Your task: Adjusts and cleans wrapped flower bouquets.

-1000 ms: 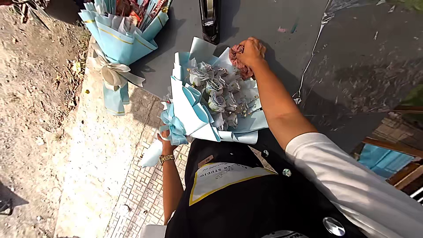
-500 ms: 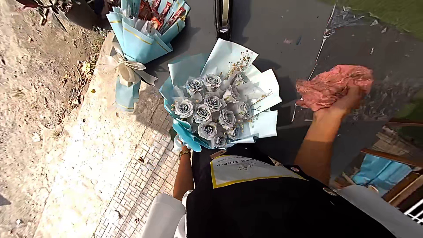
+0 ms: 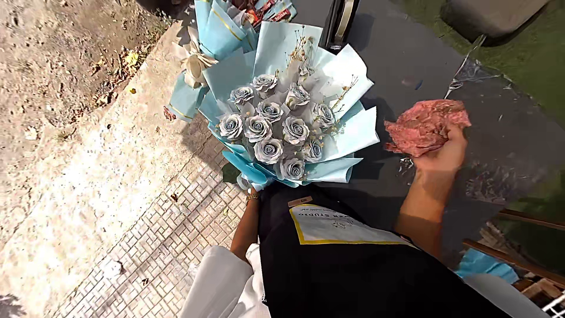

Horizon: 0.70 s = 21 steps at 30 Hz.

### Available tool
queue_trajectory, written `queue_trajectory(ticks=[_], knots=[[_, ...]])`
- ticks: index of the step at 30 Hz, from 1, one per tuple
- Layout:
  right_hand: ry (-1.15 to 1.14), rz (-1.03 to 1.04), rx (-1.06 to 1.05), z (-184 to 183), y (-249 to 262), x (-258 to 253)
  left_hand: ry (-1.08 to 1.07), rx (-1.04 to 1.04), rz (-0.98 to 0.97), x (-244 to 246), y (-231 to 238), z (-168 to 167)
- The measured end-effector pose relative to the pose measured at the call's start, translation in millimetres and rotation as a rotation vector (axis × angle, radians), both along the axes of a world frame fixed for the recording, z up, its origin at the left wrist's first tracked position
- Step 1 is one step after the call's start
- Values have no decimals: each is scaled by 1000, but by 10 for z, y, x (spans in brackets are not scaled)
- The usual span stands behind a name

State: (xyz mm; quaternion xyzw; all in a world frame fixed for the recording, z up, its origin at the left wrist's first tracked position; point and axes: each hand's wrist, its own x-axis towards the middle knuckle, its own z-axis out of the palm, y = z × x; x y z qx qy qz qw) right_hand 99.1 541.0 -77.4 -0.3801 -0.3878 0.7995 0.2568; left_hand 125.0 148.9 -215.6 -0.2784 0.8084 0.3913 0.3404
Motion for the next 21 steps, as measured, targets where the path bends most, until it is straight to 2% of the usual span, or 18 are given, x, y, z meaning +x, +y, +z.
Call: queue_trajectory(ticks=[3,7,8,12,14,17,19,21], knots=[[23,42,19,-8,16,35,-117,-54,-53,-117,120,323],[102,114,70,13,34,34,-76,-42,-87,-212,129,94],[117,161,105,61,32,13,-63,-28,-70,-246,148,121],[-33,345,473,446,-146,-94,-22,-18,-60,-371,218,308],[-96,406,643,571,-219,-150,-16,-30,-103,-385,211,260],[-109,533,845,680,-303,-241,-2,-51,-76,-408,142,-102],[-176,611,932,727,-403,-273,17,-63,-102,-412,98,-230],[-323,671,965,716,-512,-259,78,-57,-101,-460,88,-196]])
